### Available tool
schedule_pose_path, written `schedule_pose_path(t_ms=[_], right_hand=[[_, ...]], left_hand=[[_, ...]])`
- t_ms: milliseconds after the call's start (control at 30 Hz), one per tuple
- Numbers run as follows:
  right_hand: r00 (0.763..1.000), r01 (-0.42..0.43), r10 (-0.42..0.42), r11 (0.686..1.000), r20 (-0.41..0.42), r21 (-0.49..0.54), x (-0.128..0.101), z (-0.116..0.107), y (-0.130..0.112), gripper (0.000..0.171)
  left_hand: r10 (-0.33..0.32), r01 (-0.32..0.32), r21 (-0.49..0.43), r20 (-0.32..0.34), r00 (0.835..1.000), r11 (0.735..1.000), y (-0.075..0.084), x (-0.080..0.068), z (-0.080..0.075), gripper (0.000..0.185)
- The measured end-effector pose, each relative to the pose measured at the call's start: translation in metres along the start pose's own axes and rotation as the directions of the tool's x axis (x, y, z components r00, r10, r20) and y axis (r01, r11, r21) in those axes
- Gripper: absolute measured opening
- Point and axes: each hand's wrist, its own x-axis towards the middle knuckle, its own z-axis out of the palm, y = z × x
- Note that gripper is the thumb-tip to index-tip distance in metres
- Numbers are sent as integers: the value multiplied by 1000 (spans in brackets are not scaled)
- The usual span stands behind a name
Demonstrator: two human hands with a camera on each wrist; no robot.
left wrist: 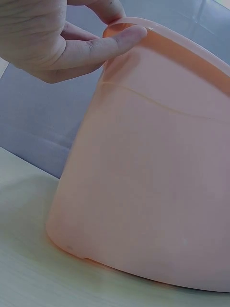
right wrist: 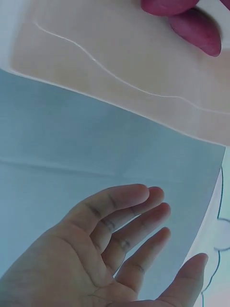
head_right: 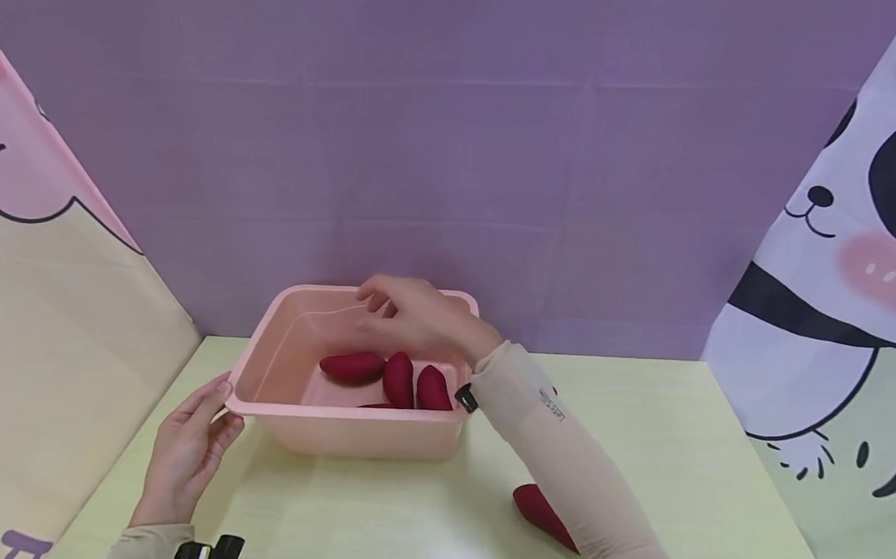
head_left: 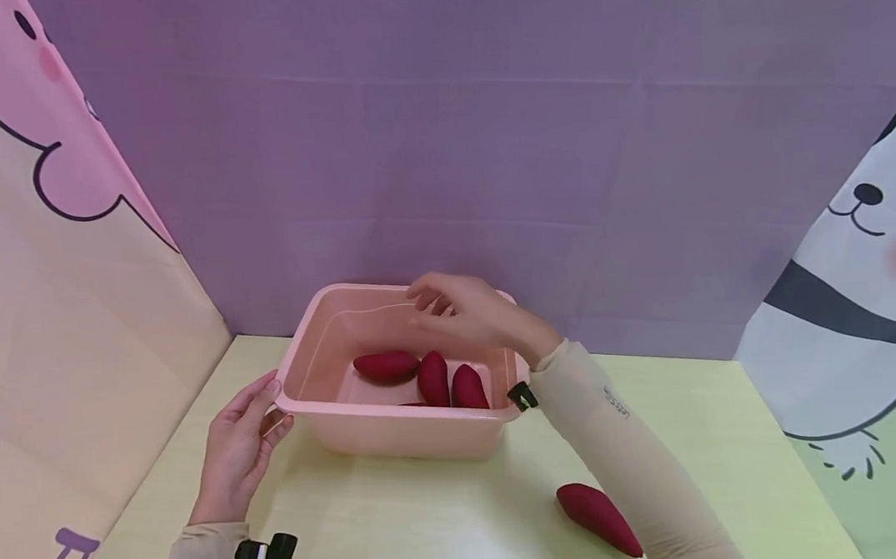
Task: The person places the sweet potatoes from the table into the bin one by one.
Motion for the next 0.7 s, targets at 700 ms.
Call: schedule_pose_path(t_ms=[700], right_hand=[[944, 50, -48, 999, -325, -2, -207, 30, 42, 44]], left_hand=[[1, -1, -7, -2, 1000, 1000, 1, -1, -2, 27]])
